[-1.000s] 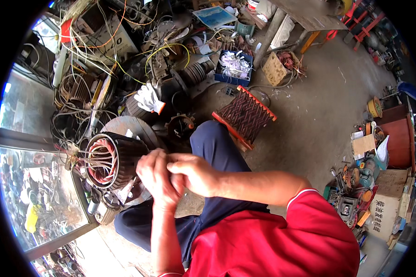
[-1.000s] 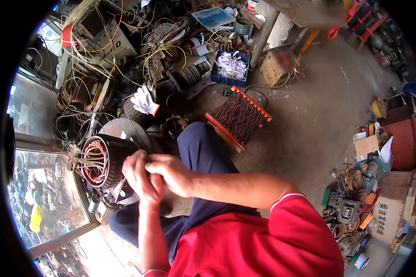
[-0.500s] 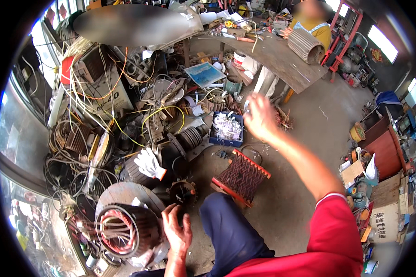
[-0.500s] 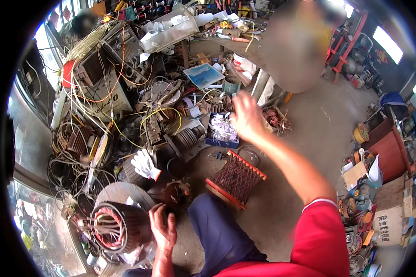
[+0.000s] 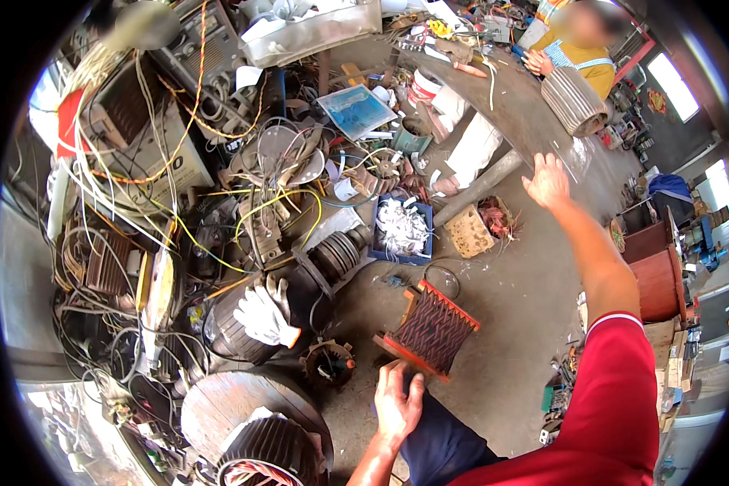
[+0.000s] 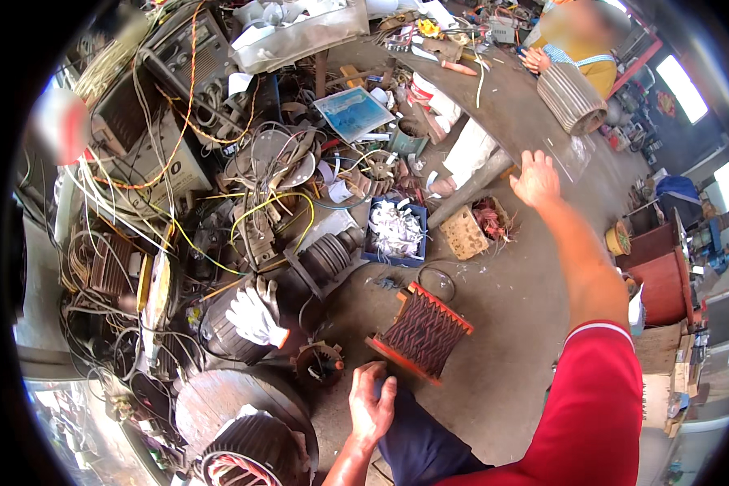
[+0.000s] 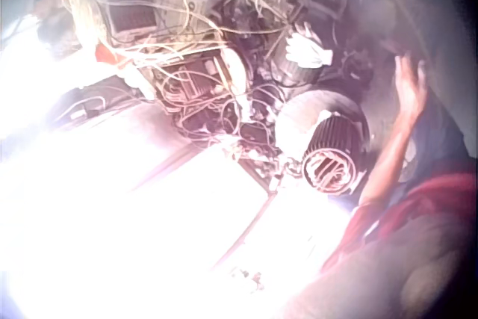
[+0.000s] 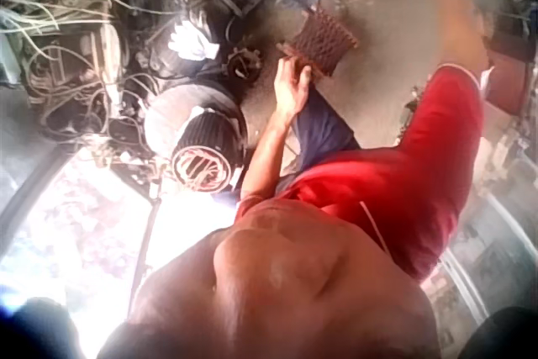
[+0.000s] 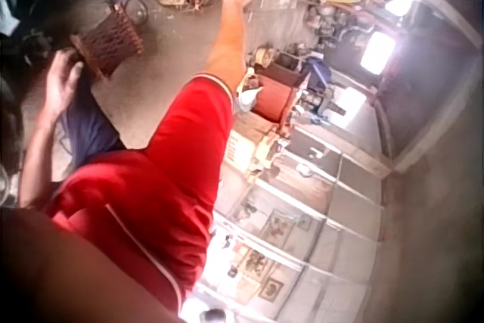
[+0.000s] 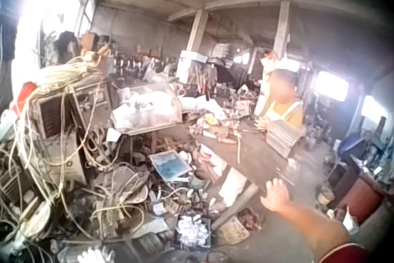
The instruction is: The person sits on the floor in a cluttered workshop and repairs an electric motor. They strip the ends of several wires using a yellow wire stripper and connect them to a terminal block on the motor housing. The person uses pliers to secure the connections and adjusts the wires throughout the process.
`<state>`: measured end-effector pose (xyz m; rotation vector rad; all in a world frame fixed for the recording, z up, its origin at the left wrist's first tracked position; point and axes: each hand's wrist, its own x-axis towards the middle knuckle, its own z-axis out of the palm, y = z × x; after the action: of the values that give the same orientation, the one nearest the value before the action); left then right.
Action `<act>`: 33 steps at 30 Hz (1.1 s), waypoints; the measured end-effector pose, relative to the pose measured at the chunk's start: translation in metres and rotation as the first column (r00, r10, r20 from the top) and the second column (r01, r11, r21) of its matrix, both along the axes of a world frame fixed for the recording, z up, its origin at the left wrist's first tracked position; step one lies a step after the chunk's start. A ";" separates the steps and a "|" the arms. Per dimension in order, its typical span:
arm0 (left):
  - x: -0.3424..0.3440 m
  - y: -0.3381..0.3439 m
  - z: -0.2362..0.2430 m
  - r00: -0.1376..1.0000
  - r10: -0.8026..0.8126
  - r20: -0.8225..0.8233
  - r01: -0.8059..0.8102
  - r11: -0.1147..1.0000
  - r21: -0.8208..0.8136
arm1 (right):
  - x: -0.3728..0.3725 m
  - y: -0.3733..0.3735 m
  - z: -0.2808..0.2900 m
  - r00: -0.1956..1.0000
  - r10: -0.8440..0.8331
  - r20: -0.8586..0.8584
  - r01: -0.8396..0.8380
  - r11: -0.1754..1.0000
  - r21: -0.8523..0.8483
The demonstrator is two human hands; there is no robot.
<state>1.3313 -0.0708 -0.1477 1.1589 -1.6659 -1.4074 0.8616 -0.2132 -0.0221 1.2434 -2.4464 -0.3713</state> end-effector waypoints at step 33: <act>-0.486 -0.552 0.322 0.896 -0.089 -0.435 -0.012 0.974 -0.225 | -0.058 -0.004 0.013 0.841 0.209 0.499 -0.035 0.941 -0.336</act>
<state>0.8458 -0.6230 0.1743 0.6204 -1.4737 -1.3443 0.8038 -0.2172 -0.0089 1.4948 -2.6903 0.4547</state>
